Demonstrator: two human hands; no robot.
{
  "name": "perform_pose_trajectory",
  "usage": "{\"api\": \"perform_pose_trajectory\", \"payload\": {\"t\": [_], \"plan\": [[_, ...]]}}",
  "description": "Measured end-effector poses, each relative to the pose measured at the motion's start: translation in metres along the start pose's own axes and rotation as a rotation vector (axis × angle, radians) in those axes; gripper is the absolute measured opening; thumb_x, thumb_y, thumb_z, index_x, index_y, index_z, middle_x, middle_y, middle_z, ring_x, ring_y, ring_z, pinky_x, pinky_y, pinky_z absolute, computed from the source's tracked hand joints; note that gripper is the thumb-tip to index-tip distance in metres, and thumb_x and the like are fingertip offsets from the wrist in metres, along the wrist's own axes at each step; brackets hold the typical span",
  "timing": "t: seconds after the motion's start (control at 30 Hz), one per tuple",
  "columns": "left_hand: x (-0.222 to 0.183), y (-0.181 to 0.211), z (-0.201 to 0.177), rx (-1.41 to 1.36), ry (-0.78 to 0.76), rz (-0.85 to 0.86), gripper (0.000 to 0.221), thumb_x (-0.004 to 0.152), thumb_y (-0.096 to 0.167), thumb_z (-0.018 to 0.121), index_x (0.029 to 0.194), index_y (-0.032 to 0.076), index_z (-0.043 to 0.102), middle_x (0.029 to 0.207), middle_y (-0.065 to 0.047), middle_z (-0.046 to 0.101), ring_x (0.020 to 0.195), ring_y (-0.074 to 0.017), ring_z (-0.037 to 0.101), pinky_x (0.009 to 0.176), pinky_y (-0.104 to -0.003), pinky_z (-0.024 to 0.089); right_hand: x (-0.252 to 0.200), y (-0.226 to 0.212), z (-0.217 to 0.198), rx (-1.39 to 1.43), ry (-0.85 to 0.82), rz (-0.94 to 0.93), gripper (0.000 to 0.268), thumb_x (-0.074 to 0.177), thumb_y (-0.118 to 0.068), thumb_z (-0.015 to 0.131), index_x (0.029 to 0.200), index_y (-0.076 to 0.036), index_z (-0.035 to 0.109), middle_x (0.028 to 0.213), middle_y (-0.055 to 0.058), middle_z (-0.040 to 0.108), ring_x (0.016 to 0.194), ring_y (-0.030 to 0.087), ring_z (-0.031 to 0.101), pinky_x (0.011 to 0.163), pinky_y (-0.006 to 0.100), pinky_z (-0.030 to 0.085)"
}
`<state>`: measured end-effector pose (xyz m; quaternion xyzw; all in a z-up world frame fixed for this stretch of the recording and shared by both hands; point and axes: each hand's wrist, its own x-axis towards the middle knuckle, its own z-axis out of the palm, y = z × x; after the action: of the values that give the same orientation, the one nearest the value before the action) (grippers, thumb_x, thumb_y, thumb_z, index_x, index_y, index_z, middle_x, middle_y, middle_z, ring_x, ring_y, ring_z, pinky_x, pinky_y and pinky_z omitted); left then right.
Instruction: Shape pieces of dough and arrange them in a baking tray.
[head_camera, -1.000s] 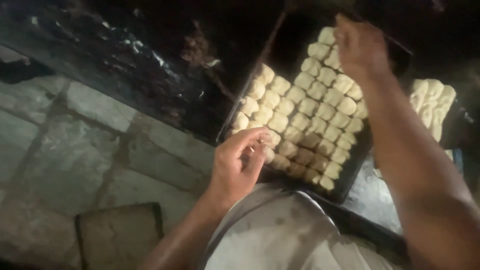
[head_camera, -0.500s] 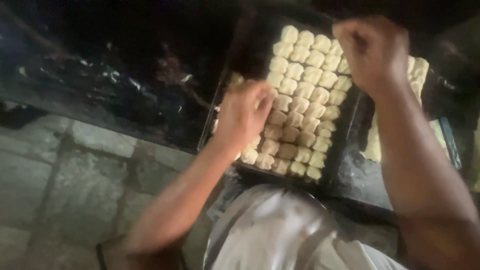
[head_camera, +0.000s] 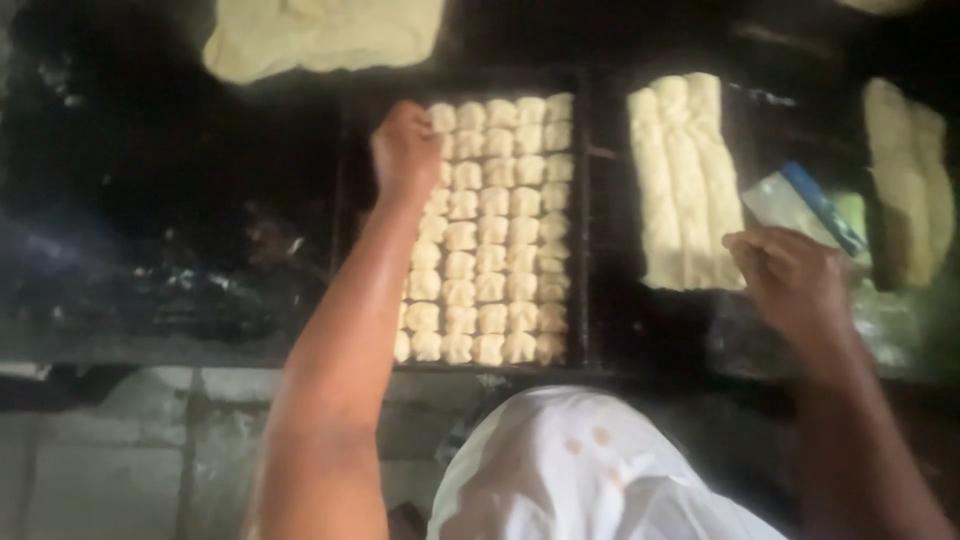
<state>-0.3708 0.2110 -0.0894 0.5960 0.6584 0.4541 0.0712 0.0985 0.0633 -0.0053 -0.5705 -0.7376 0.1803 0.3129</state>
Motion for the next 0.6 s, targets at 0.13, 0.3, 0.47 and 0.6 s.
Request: {"api": "perform_pose_trajectory", "payload": {"t": [0.13, 0.3, 0.47, 0.6], "plan": [[-0.003, -0.008, -0.006, 0.037, 0.008, -0.056, 0.018, 0.087, 0.004, 0.067, 0.104, 0.006, 0.061, 0.087, -0.017, 0.073, 0.084, -0.0366, 0.074, 0.073, -0.045, 0.057, 0.017, 0.007, -0.013, -0.089, 0.029, 0.056, 0.018, 0.100, -0.015, 0.075, 0.116, -0.006, 0.077, 0.110, 0.017, 0.076, 0.086, 0.026, 0.074, 0.074, 0.038, 0.059], [-0.019, 0.047, -0.028, 0.066, -0.037, -0.118, 0.034, 0.097, 0.011, 0.065, 0.129, 0.005, 0.054, 0.109, -0.025, 0.069, 0.101, -0.0447, 0.067, 0.084, -0.050, 0.053, 0.110, 0.047, 0.001, -0.190, 0.028, -0.171, 0.027, 0.105, -0.015, 0.067, 0.131, -0.010, 0.071, 0.128, 0.015, 0.070, 0.118, 0.034, 0.065, 0.097, 0.044, 0.054], [-0.095, 0.125, -0.027, 0.091, 0.008, 0.085, 0.047, 0.094, 0.018, 0.070, 0.135, 0.001, 0.055, 0.131, -0.024, 0.065, 0.122, -0.0425, 0.061, 0.104, -0.049, 0.049, 0.224, 0.107, 0.043, -0.291, -0.043, -0.391, 0.039, 0.100, -0.025, 0.071, 0.136, -0.008, 0.067, 0.137, 0.015, 0.067, 0.128, 0.038, 0.059, 0.104, 0.048, 0.047], [-0.162, 0.225, -0.022, -0.143, -0.241, 0.066, 0.037, 0.097, 0.015, 0.070, 0.130, 0.001, 0.061, 0.133, -0.021, 0.064, 0.129, -0.0381, 0.060, 0.111, -0.048, 0.046, 0.225, 0.123, 0.054, -0.302, -0.219, -0.367, 0.043, 0.089, -0.028, 0.076, 0.126, -0.009, 0.068, 0.124, 0.015, 0.068, 0.115, 0.036, 0.064, 0.093, 0.047, 0.052]]}}
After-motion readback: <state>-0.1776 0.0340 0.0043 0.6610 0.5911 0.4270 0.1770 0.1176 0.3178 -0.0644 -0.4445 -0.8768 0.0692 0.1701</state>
